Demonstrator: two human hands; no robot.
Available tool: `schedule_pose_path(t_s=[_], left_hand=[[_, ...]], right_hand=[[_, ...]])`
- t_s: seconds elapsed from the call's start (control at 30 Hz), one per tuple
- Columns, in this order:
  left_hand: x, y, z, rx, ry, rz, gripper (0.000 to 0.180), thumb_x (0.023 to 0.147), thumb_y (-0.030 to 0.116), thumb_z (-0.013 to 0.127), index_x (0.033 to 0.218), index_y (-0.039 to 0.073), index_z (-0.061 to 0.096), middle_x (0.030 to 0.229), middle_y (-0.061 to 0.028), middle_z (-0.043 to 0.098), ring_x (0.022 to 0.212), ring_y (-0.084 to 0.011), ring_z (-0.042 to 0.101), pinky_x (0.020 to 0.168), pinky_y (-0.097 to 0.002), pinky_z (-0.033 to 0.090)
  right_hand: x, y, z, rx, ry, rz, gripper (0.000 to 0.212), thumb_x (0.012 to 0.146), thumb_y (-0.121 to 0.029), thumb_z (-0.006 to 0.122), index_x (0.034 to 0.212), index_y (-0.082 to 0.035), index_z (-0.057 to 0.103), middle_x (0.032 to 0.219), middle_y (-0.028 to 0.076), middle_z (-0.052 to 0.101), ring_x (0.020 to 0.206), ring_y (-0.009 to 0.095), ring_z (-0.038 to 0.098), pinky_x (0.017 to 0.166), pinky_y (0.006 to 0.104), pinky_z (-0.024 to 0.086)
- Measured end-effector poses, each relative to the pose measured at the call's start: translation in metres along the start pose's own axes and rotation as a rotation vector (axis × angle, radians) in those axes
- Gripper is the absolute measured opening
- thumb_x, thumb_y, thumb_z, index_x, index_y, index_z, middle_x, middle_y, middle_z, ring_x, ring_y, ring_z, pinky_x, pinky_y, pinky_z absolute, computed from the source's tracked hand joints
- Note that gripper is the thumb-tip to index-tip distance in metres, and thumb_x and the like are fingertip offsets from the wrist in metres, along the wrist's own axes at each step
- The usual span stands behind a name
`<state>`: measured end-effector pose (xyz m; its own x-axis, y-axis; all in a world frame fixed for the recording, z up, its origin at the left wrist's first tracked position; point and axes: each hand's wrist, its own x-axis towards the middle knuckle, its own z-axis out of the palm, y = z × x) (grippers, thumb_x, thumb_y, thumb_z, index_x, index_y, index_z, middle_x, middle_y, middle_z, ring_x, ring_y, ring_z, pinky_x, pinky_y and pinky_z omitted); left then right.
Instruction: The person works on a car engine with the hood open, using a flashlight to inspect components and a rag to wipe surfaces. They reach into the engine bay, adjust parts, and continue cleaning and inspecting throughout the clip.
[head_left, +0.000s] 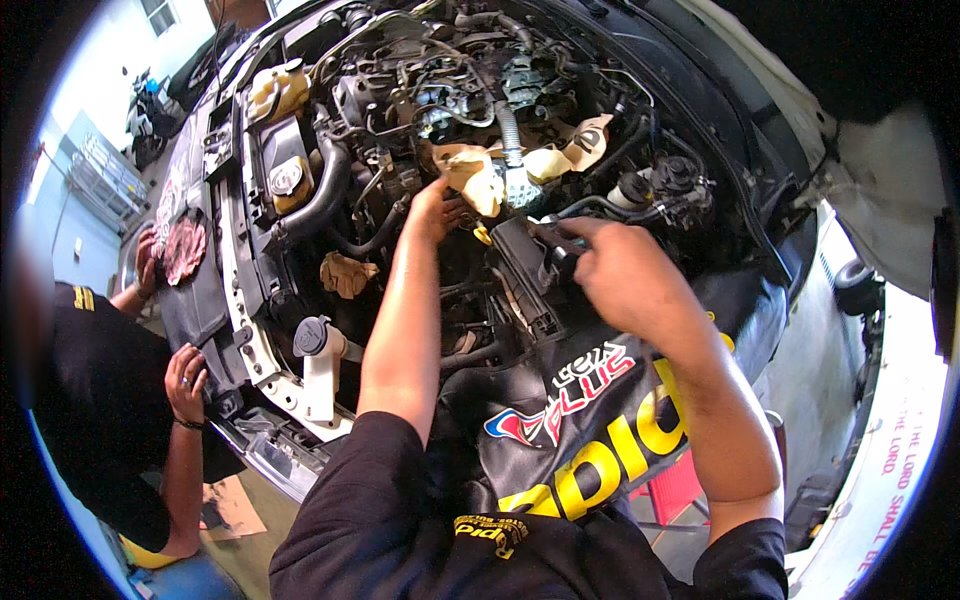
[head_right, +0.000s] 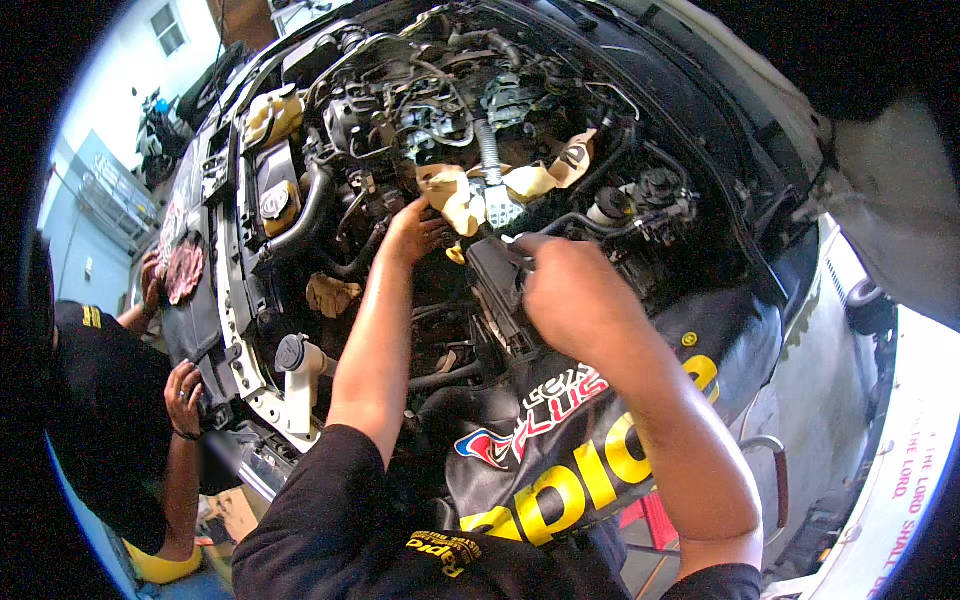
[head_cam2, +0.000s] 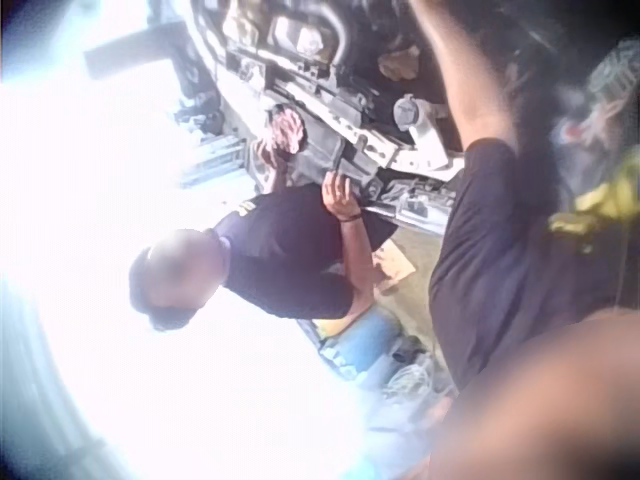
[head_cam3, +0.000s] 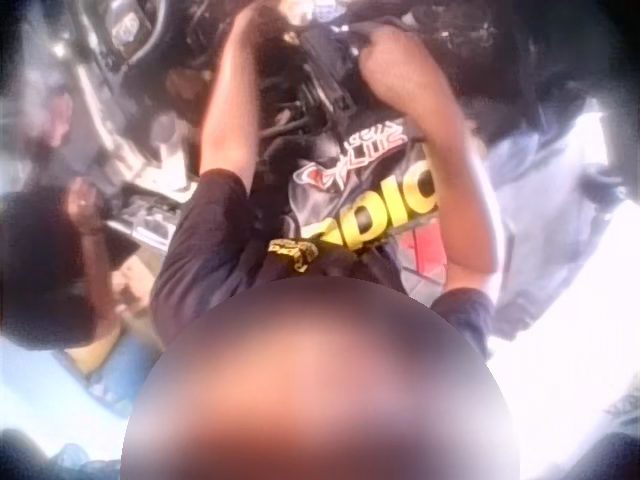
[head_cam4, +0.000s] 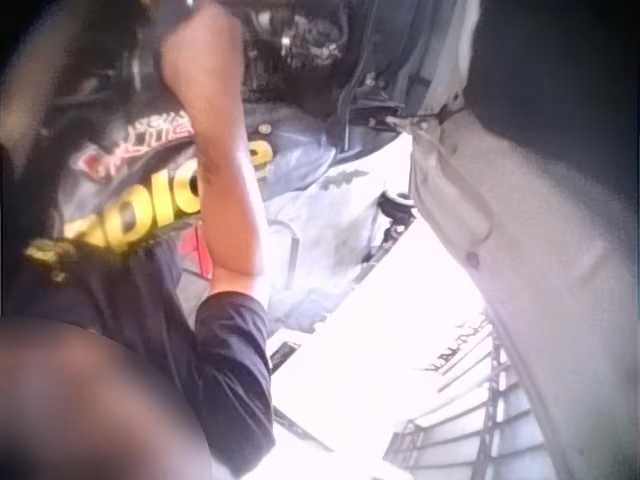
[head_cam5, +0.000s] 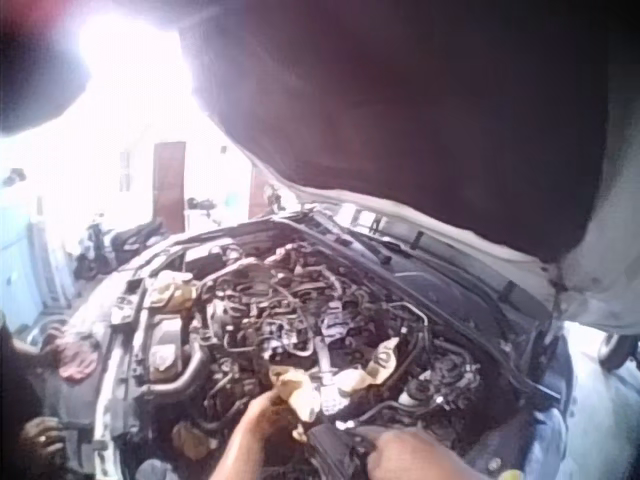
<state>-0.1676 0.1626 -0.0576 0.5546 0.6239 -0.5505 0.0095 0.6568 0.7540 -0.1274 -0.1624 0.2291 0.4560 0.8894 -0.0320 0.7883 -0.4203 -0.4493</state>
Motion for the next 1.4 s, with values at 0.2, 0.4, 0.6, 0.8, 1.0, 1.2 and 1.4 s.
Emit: schedule_pose_path(t_s=[0.2, 0.4, 0.6, 0.8, 1.0, 1.2, 1.4], left_hand=[[-0.075, 0.073, -0.007, 0.365, -0.058, 0.044, 0.084, 0.088, 0.071, 0.065, 0.133, 0.001, 0.06, 0.134, -0.0214, 0.063, 0.126, -0.0347, 0.059, 0.111, -0.0536, 0.04], [-0.104, 0.09, 0.001, 0.834, 0.123, 0.143, 0.021, 0.089, 0.018, 0.077, 0.096, -0.001, 0.072, 0.083, -0.0099, 0.073, 0.064, -0.0218, 0.071, 0.059, -0.0354, 0.061], [-0.102, 0.062, -0.032, 0.451, -0.005, -0.054, 0.008, 0.09, 0.007, 0.069, 0.086, 0.0, 0.069, 0.077, -0.0079, 0.071, 0.062, -0.0207, 0.07, 0.061, -0.0342, 0.063], [-0.117, 0.06, -0.028, 0.57, -0.02, -0.055, 0.026, 0.1, 0.021, 0.062, 0.099, -0.005, 0.069, 0.085, -0.0131, 0.073, 0.07, -0.0242, 0.073, 0.069, -0.0365, 0.065], [-0.182, 0.094, 0.023, 1.546, 0.185, 0.515, 0.041, 0.097, 0.033, 0.07, 0.118, -0.003, 0.067, 0.095, -0.0199, 0.075, 0.082, -0.0279, 0.074, 0.072, -0.0408, 0.057], [-0.265, 0.008, 0.106, 1.511, -0.184, 0.893, 0.061, 0.092, 0.046, 0.074, 0.129, 0.0, 0.059, 0.127, -0.0242, 0.063, 0.113, -0.0418, 0.066, 0.097, -0.0455, 0.052], [-0.25, -0.045, 0.148, 1.466, -0.095, 0.869, 0.075, 0.086, 0.034, 0.079, 0.144, 0.001, 0.045, 0.125, -0.0279, 0.063, 0.116, -0.0438, 0.064, 0.097, -0.0491, 0.053]], right_hand=[[-0.007, 0.009, 0.026, -0.135, -0.146, -0.001, 0.036, 0.093, -0.013, 0.053, 0.122, -0.004, 0.072, 0.106, 0.026, 0.072, 0.101, 0.042, 0.069, 0.096, 0.0501, 0.054], [-0.018, 0.02, 0.007, -0.133, -0.138, -0.011, 0.034, 0.093, -0.014, 0.053, 0.118, -0.005, 0.074, 0.11, 0.024, 0.072, 0.105, 0.04, 0.068, 0.095, 0.0505, 0.054], [-0.035, 0.032, -0.016, -0.035, -0.033, -0.028, 0.036, 0.091, -0.013, 0.052, 0.118, -0.002, 0.073, 0.112, 0.027, 0.07, 0.107, 0.042, 0.067, 0.099, 0.0491, 0.052], [-0.042, 0.039, -0.034, -0.01, 0.023, -0.055, 0.036, 0.091, -0.013, 0.054, 0.12, -0.001, 0.072, 0.098, 0.026, 0.073, 0.094, 0.038, 0.072, 0.09, 0.0458, 0.056], [-0.056, 0.088, -0.085, 0.186, 0.159, 0.144, 0.03, 0.098, -0.014, 0.057, 0.121, -0.003, 0.072, 0.085, 0.007, 0.074, 0.068, 0.015, 0.064, 0.067, 0.0313, 0.052], [-0.065, 0.128, -0.084, 0.426, 0.228, 0.177, 0.033, 0.098, -0.017, 0.059, 0.122, 0.002, 0.07, 0.074, 0.005, 0.068, 0.065, 0.01, 0.059, 0.064, 0.0279, 0.049], [-0.071, 0.158, -0.083, 0.372, 0.167, 0.146, 0.034, 0.101, -0.017, 0.06, 0.131, -0.003, 0.065, 0.082, -0.001, 0.064, 0.059, 0.002, 0.047, 0.051, 0.0181, 0.036]])
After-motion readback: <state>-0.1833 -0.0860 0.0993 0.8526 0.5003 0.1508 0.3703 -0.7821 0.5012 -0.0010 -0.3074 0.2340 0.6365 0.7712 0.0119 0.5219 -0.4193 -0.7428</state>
